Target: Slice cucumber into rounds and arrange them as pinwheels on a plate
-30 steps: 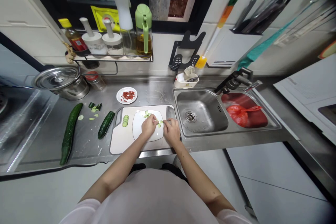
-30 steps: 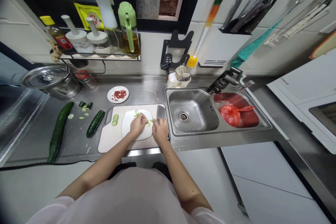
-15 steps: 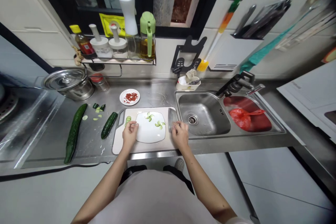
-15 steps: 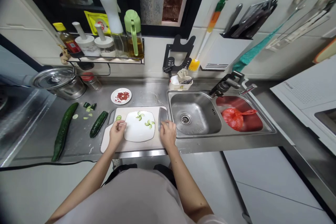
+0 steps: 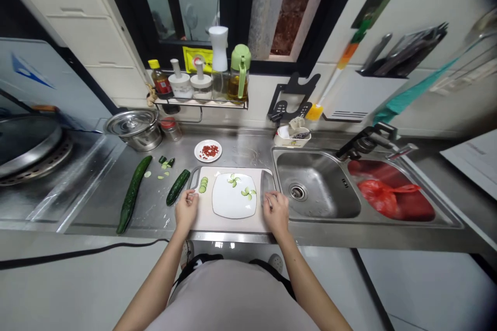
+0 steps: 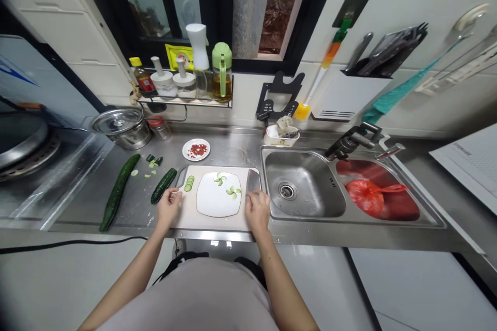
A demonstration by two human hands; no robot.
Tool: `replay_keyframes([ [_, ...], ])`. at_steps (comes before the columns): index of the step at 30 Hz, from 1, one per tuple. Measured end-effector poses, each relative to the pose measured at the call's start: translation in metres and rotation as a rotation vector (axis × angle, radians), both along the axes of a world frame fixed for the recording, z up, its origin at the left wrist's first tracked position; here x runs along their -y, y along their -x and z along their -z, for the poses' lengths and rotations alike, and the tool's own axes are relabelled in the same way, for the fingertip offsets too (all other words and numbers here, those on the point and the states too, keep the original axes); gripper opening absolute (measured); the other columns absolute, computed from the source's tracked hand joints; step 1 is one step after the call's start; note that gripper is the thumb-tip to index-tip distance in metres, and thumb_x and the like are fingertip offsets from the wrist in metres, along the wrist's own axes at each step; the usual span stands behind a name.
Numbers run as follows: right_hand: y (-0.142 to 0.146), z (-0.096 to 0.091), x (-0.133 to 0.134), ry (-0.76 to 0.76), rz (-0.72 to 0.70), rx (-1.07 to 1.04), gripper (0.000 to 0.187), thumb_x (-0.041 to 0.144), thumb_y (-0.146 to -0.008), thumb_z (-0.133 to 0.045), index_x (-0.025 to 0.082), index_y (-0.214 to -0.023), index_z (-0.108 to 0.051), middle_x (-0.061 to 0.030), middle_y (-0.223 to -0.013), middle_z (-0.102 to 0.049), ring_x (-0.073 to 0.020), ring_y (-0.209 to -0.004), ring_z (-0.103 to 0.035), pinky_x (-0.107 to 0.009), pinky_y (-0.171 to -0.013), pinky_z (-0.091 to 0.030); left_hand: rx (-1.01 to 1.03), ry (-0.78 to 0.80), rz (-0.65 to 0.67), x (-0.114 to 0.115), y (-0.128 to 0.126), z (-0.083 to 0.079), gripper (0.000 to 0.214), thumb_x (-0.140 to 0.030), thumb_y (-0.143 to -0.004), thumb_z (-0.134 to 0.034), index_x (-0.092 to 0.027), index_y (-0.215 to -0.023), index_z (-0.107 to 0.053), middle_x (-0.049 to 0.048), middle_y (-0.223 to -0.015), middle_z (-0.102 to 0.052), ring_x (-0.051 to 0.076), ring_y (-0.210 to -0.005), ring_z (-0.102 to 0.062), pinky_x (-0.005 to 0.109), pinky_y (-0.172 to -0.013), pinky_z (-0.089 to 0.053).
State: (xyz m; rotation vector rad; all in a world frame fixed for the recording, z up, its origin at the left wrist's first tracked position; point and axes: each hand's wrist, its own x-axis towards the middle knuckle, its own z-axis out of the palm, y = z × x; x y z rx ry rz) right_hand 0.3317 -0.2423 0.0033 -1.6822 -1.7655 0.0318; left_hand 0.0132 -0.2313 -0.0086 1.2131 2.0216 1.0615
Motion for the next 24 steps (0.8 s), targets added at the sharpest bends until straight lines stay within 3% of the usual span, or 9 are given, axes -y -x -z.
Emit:
replay_keyframes([
  [8, -0.004, 0.0, 0.0, -0.039, 0.003, 0.007, 0.029, 0.028, -0.091, -0.045, 0.021, -0.1, -0.072, -0.0101, -0.103, -0.062, -0.0258, -0.102, -0.047, -0.04, -0.088, -0.043, -0.235, 0.08, 0.01, -0.01, -0.001, -0.007, 0.027, -0.033, -0.084, -0.053, -0.02, -0.105, -0.063, 0.0038, -0.082, -0.067, 0.02, -0.077, -0.063, 0.027, -0.071, -0.043],
  [17, -0.007, 0.003, -0.002, -0.054, -0.008, 0.008, 0.029, 0.032, -0.091, -0.046, 0.022, -0.098, -0.072, -0.0101, -0.101, -0.063, -0.0266, -0.097, -0.05, -0.043, -0.086, -0.043, -0.495, 0.213, 0.098, -0.032, -0.019, -0.007, 0.031, -0.039, -0.086, -0.055, -0.018, -0.108, -0.061, 0.0131, -0.101, -0.067, 0.027, -0.094, -0.064, 0.031, -0.079, -0.043],
  [24, -0.007, 0.007, 0.0, -0.045, -0.004, -0.016, 0.029, 0.032, -0.09, -0.046, 0.023, -0.093, -0.073, -0.0102, -0.099, -0.064, -0.0269, -0.095, -0.051, -0.044, -0.086, -0.043, -0.432, 0.235, 0.072, -0.036, -0.021, -0.005, 0.024, -0.037, -0.083, -0.061, -0.02, -0.099, -0.062, 0.0106, -0.101, -0.066, 0.025, -0.095, -0.063, 0.031, -0.078, -0.042],
])
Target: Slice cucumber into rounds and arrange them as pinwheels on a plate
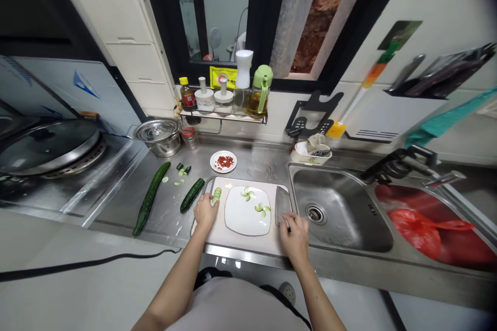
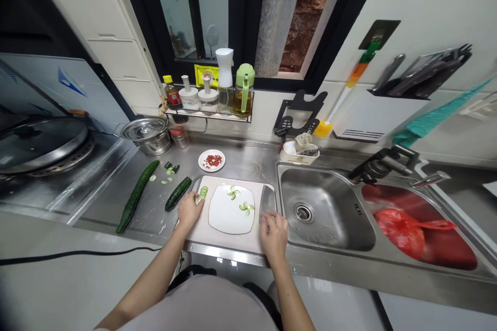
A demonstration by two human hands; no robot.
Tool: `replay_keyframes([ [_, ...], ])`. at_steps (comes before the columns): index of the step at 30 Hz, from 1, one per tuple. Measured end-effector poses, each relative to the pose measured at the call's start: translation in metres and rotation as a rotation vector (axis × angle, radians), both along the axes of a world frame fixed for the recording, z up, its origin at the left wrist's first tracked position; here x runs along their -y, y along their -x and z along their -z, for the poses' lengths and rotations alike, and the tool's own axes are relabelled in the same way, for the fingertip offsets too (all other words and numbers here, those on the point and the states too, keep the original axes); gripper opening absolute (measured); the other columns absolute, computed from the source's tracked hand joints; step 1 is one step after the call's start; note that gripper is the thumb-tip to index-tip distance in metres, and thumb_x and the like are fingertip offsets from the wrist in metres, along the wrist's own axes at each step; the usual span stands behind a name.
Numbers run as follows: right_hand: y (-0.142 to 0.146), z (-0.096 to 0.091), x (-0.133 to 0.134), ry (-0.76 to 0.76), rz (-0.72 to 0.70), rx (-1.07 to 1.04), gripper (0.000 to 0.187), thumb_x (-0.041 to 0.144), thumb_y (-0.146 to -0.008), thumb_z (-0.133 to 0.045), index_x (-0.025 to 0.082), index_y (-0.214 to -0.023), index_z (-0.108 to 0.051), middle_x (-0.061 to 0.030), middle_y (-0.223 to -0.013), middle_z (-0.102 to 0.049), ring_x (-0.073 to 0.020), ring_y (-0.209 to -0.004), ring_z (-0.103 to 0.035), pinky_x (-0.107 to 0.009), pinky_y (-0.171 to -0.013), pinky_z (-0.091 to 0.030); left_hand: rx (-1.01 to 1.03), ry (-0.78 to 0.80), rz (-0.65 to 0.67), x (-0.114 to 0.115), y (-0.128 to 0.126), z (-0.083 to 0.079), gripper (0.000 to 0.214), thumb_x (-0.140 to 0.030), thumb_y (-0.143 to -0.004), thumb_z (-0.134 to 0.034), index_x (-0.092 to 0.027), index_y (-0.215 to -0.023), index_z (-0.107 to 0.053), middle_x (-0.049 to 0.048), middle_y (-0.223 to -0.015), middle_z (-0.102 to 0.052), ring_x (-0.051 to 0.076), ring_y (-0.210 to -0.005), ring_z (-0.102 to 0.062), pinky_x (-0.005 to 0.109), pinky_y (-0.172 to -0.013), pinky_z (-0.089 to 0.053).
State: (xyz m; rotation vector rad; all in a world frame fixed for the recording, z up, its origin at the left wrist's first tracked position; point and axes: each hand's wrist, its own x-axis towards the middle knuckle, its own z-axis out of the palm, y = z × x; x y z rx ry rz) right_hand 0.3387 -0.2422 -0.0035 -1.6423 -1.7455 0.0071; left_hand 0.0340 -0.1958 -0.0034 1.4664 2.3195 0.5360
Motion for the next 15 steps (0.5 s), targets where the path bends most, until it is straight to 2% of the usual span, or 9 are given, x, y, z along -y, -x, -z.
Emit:
replay_keyframes([
  [4, 0.001, -0.003, -0.002, 0.017, 0.008, -0.039, 0.03, 0.034, -0.09, -0.046, 0.023, -0.093, -0.073, -0.0104, -0.098, -0.065, -0.0271, -0.095, -0.052, -0.043, -0.085, -0.043, 0.237, -0.079, -0.088, 0.001, 0.0, -0.001, 0.015, -0.033, -0.081, -0.062, -0.021, -0.091, -0.062, 0.0042, -0.085, -0.068, 0.02, -0.082, -0.064, 0.027, -0.071, -0.042],
  [7, 0.007, -0.012, -0.01, 0.034, -0.02, -0.112, 0.03, 0.036, -0.09, -0.046, 0.022, -0.09, -0.073, -0.0101, -0.094, -0.067, -0.0265, -0.093, -0.054, -0.042, -0.084, -0.044, 0.555, -0.169, -0.158, -0.003, -0.001, -0.013, 0.023, -0.039, -0.074, -0.067, -0.019, -0.085, -0.063, 0.0023, -0.074, -0.066, 0.016, -0.072, -0.062, 0.024, -0.066, -0.043],
  [10, 0.022, -0.032, -0.024, 0.111, -0.12, -0.262, 0.031, 0.037, -0.089, -0.046, 0.02, -0.091, -0.072, -0.0092, -0.087, -0.07, -0.0239, -0.084, -0.059, -0.038, -0.078, -0.047, 0.889, -0.23, -0.157, -0.008, -0.004, -0.039, 0.034, -0.043, -0.064, -0.072, -0.015, -0.083, -0.065, 0.004, -0.072, -0.066, 0.014, -0.066, -0.06, 0.024, -0.063, -0.044],
  [13, 0.048, -0.064, -0.041, 0.189, -0.235, -0.45, 0.029, 0.038, -0.087, -0.05, 0.019, -0.093, -0.071, -0.0086, -0.088, -0.071, -0.0206, -0.077, -0.061, -0.034, -0.07, -0.048, 1.026, -0.24, -0.041, -0.01, -0.011, -0.072, 0.041, -0.045, -0.059, -0.075, -0.014, -0.085, -0.068, 0.0056, -0.076, -0.069, 0.013, -0.066, -0.06, 0.024, -0.061, -0.043],
  [15, 0.068, -0.088, -0.051, 0.24, -0.328, -0.568, 0.029, 0.04, -0.086, -0.053, 0.019, -0.094, -0.071, -0.0074, -0.089, -0.072, -0.0182, -0.075, -0.061, -0.03, -0.066, -0.049, 1.081, -0.271, 0.048, -0.011, -0.018, -0.094, 0.041, -0.045, -0.06, -0.075, -0.015, -0.087, -0.069, 0.0061, -0.079, -0.069, 0.013, -0.067, -0.059, 0.024, -0.061, -0.043],
])
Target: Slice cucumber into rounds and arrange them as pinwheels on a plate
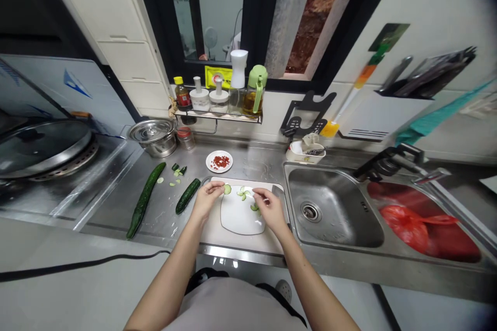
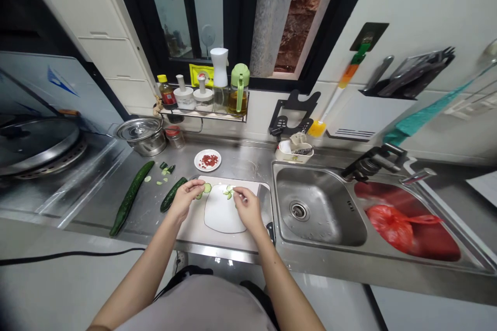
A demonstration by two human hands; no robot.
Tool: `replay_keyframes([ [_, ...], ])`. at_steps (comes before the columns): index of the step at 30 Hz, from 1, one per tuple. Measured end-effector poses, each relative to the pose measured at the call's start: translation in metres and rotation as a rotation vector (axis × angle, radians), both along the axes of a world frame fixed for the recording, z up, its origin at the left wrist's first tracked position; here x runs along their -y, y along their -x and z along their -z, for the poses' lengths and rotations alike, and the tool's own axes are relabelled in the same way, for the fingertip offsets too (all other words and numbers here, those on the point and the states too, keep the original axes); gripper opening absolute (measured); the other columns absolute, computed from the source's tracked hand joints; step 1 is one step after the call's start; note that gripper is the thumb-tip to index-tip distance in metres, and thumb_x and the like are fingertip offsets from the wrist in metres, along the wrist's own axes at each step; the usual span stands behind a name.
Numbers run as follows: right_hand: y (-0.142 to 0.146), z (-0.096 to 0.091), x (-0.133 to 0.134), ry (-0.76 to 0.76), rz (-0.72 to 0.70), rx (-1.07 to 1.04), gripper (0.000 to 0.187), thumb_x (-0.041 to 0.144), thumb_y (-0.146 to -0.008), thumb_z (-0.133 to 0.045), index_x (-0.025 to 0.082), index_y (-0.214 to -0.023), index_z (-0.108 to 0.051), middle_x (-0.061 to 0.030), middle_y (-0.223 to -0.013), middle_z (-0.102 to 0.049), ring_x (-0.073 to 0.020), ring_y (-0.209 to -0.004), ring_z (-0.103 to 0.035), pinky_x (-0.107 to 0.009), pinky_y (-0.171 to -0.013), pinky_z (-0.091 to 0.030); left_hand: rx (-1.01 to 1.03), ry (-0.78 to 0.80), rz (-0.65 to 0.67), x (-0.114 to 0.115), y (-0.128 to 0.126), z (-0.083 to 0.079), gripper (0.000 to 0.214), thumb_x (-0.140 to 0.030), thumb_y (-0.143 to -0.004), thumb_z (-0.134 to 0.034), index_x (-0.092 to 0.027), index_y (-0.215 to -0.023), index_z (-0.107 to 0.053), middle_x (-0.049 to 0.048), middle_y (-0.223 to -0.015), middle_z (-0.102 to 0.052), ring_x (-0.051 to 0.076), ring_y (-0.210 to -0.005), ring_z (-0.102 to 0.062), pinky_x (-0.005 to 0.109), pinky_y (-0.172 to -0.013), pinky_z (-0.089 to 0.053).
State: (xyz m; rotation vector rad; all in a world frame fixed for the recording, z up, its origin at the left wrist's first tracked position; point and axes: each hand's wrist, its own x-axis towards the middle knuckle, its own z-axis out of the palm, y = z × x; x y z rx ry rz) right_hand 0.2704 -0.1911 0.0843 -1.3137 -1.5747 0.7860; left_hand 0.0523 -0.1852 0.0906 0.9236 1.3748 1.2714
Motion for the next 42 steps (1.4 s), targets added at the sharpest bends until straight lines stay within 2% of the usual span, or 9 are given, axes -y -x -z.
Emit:
replay_keyframes([
  [4, 0.03, -0.037, -0.014, 0.051, -0.169, -0.123, 0.028, 0.042, -0.082, -0.059, 0.02, -0.097, -0.07, -0.0045, -0.089, -0.071, -0.0149, -0.073, -0.06, -0.025, -0.06, -0.048, 0.001, -0.085, 0.111, 0.0, -0.014, -0.031, 0.041, -0.044, -0.061, -0.076, -0.016, -0.089, -0.067, 0.0028, -0.073, -0.065, 0.012, -0.066, -0.057, 0.023, -0.062, -0.044],
  [7, 0.038, -0.044, -0.018, 0.051, -0.223, -0.125, 0.022, 0.04, -0.082, -0.06, 0.019, -0.085, -0.068, -0.0024, -0.082, -0.07, -0.0141, -0.072, -0.059, -0.024, -0.059, -0.046, -0.019, -0.132, 0.158, -0.001, -0.019, -0.039, 0.04, -0.043, -0.062, -0.076, -0.017, -0.09, -0.065, 0.0013, -0.072, -0.064, 0.011, -0.067, -0.057, 0.024, -0.066, -0.046],
  [9, 0.038, -0.042, -0.019, 0.047, -0.213, -0.132, 0.021, 0.039, -0.083, -0.059, 0.02, -0.079, -0.066, -0.0013, -0.077, -0.068, -0.0138, -0.07, -0.058, -0.023, -0.059, -0.045, -0.013, -0.134, 0.144, -0.001, -0.021, -0.037, 0.043, -0.044, -0.064, -0.076, -0.017, -0.095, -0.064, 0.0004, -0.071, -0.064, 0.011, -0.064, -0.056, 0.023, -0.065, -0.045],
  [12, 0.035, -0.035, -0.019, 0.011, -0.161, -0.135, 0.022, 0.04, -0.085, -0.058, 0.02, -0.08, -0.065, -0.0017, -0.078, -0.067, -0.0145, -0.072, -0.059, -0.024, -0.061, -0.045, 0.017, -0.044, 0.12, 0.002, -0.022, -0.029, 0.051, -0.051, -0.07, -0.072, -0.016, -0.105, -0.062, -0.001, -0.064, -0.063, 0.008, -0.053, -0.049, 0.02, -0.053, -0.037],
  [16, 0.029, -0.032, -0.018, -0.092, -0.161, -0.018, 0.023, 0.04, -0.089, -0.055, 0.021, -0.083, -0.067, -0.0036, -0.083, -0.068, -0.0168, -0.081, -0.059, -0.026, -0.066, -0.044, 0.169, 0.12, 0.235, 0.006, -0.027, -0.024, 0.059, -0.059, -0.074, -0.066, -0.015, -0.113, -0.061, 0.0017, -0.068, -0.064, 0.006, -0.048, -0.045, 0.018, -0.045, -0.025],
  [21, 0.024, -0.033, -0.016, -0.162, -0.182, 0.087, 0.024, 0.039, -0.092, -0.052, 0.022, -0.086, -0.068, -0.0038, -0.085, -0.066, -0.0181, -0.087, -0.057, -0.028, -0.07, -0.043, 0.232, 0.167, 0.244, 0.002, -0.032, -0.03, 0.057, -0.051, -0.07, -0.071, -0.02, -0.118, -0.059, 0.0016, -0.079, -0.066, 0.007, -0.058, -0.052, 0.017, -0.049, -0.029],
  [25, 0.021, -0.031, -0.015, -0.177, -0.191, 0.09, 0.023, 0.037, -0.092, -0.052, 0.022, -0.084, -0.067, -0.0033, -0.085, -0.065, -0.0178, -0.087, -0.056, -0.029, -0.075, -0.043, 0.263, 0.137, 0.213, -0.001, -0.033, -0.036, 0.06, -0.04, -0.063, -0.077, -0.02, -0.117, -0.059, -0.0008, -0.077, -0.063, 0.006, -0.058, -0.05, 0.016, -0.049, -0.028],
  [33, 0.021, -0.027, -0.014, -0.082, -0.178, 0.0, 0.018, 0.032, -0.086, -0.056, 0.021, -0.075, -0.063, -0.0018, -0.078, -0.063, -0.015, -0.079, -0.056, -0.025, -0.066, -0.042, 0.211, -0.002, 0.175, -0.003, -0.036, -0.042, 0.062, -0.034, -0.057, -0.081, -0.019, -0.113, -0.058, -0.0068, -0.067, -0.057, 0.005, -0.056, -0.047, 0.017, -0.053, -0.031],
  [42, 0.021, -0.021, -0.014, 0.163, -0.197, -0.162, 0.015, 0.032, -0.078, -0.057, 0.019, -0.071, -0.061, 0.0003, -0.073, -0.063, -0.0118, -0.068, -0.055, -0.022, -0.057, -0.04, 0.112, -0.118, 0.227, -0.009, -0.035, -0.029, 0.051, -0.033, -0.064, -0.077, -0.017, -0.11, -0.06, -0.0043, -0.071, -0.059, 0.008, -0.064, -0.053, 0.021, -0.065, -0.038],
])
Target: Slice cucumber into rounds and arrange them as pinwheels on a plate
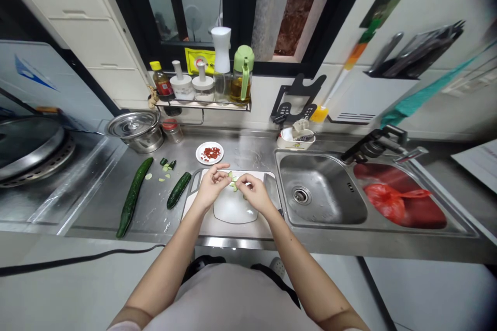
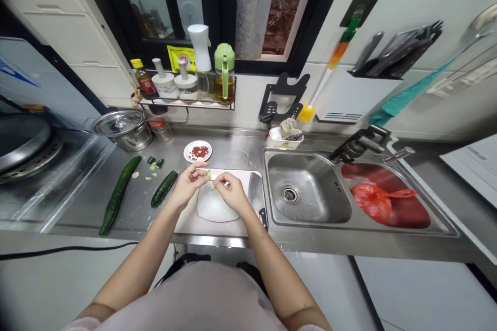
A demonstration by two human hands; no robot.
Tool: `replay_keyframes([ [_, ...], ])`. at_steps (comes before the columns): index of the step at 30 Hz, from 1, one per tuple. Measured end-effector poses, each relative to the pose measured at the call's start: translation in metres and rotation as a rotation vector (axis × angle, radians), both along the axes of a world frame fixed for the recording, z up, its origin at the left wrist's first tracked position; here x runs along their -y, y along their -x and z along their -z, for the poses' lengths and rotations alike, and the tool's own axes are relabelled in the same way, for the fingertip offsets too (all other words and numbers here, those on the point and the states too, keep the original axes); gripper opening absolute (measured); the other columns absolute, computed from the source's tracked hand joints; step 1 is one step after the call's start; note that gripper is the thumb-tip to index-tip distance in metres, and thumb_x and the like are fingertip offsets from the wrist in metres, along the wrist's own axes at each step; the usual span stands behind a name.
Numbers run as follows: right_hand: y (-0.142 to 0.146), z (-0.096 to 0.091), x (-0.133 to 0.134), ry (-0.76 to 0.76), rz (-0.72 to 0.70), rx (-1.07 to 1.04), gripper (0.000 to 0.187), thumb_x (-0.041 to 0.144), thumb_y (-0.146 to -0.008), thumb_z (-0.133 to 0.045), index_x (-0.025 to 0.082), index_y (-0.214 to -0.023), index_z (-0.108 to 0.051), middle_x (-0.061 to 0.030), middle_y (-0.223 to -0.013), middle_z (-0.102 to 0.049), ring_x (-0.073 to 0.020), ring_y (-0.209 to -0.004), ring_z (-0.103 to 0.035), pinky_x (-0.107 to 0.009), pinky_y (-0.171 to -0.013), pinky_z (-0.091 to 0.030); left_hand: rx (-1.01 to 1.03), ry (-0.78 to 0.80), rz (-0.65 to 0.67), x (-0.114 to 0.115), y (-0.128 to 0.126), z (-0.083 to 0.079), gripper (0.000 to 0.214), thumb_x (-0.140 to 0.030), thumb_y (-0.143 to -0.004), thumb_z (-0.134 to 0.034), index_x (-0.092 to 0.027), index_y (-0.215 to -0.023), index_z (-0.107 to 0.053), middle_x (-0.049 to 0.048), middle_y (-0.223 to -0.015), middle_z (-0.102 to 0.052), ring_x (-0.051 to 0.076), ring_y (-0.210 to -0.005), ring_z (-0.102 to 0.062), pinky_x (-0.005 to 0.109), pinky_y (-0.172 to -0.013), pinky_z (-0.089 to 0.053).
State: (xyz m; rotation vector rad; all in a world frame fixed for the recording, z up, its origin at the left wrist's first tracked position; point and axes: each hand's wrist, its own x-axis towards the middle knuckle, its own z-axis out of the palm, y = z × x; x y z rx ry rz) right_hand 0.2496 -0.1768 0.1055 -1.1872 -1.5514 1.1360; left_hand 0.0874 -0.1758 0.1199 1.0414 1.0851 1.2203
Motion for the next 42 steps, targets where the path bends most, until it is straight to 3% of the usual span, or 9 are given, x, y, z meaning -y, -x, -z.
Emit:
replay_keyframes([
  [6, -0.003, 0.004, -0.001, 0.041, -0.028, -0.008, 0.014, 0.029, -0.076, -0.057, 0.019, -0.068, -0.062, 0.0002, -0.071, -0.065, -0.0117, -0.068, -0.056, -0.021, -0.058, -0.04, -0.039, -0.029, 0.029, -0.003, 0.002, 0.011, 0.048, -0.031, -0.067, -0.076, -0.016, -0.11, -0.061, -0.0028, -0.074, -0.06, 0.009, -0.068, -0.055, 0.022, -0.069, -0.04],
  [11, -0.007, 0.019, 0.0, 0.041, -0.07, 0.062, 0.015, 0.027, -0.077, -0.057, 0.018, -0.068, -0.065, -0.0005, -0.072, -0.068, -0.0122, -0.07, -0.058, -0.023, -0.067, -0.044, -0.169, -0.039, 0.087, -0.004, 0.006, 0.027, 0.037, -0.032, -0.069, -0.074, -0.016, -0.101, -0.067, 0.0008, -0.079, -0.063, 0.011, -0.073, -0.057, 0.023, -0.071, -0.043],
  [22, -0.018, 0.078, 0.018, 0.214, -0.173, 0.327, 0.017, 0.017, -0.076, -0.055, 0.016, -0.072, -0.071, -0.0012, -0.074, -0.071, -0.0125, -0.069, -0.06, -0.021, -0.066, -0.043, -0.337, 0.018, 0.232, 0.013, 0.008, 0.091, 0.033, -0.025, -0.071, -0.069, -0.015, -0.102, -0.065, -0.0006, -0.072, -0.062, 0.01, -0.065, -0.053, 0.023, -0.068, -0.043],
  [27, -0.017, 0.088, 0.027, 0.241, -0.179, 0.536, 0.018, 0.016, -0.078, -0.054, 0.016, -0.073, -0.071, -0.0006, -0.07, -0.068, -0.0111, -0.064, -0.055, -0.02, -0.06, -0.037, -0.485, 0.04, 0.287, 0.019, 0.006, 0.113, 0.032, -0.024, -0.072, -0.065, -0.016, -0.104, -0.066, -0.0018, -0.071, -0.061, 0.01, -0.062, -0.051, 0.022, -0.065, -0.041],
  [31, -0.011, 0.084, 0.034, 0.274, -0.2, 0.734, 0.019, 0.017, -0.082, -0.053, 0.016, -0.075, -0.07, -0.0024, -0.073, -0.068, -0.012, -0.068, -0.055, -0.021, -0.059, -0.032, -0.67, 0.046, 0.34, 0.021, 0.004, 0.116, 0.032, -0.02, -0.074, -0.062, -0.019, -0.105, -0.067, -0.0025, -0.072, -0.063, 0.011, -0.065, -0.054, 0.022, -0.065, -0.041],
  [36, -0.004, 0.082, 0.039, 0.215, -0.198, 0.928, 0.021, 0.02, -0.09, -0.048, 0.017, -0.086, -0.068, -0.0061, -0.09, -0.068, -0.0159, -0.083, -0.058, -0.024, -0.065, -0.033, -0.901, 0.042, 0.403, 0.02, 0.001, 0.107, 0.034, -0.017, -0.075, -0.059, -0.022, -0.108, -0.066, -0.0009, -0.078, -0.066, 0.014, -0.071, -0.059, 0.024, -0.067, -0.04],
  [42, 0.001, 0.083, 0.046, 0.151, -0.177, 1.059, 0.019, 0.022, -0.094, -0.046, 0.018, -0.094, -0.065, -0.0069, -0.096, -0.066, -0.0191, -0.092, -0.056, -0.027, -0.069, -0.033, -1.056, 0.034, 0.442, 0.02, -0.003, 0.101, 0.035, -0.016, -0.077, -0.059, -0.022, -0.111, -0.066, 0.0026, -0.088, -0.069, 0.019, -0.086, -0.062, 0.028, -0.078, -0.043],
])
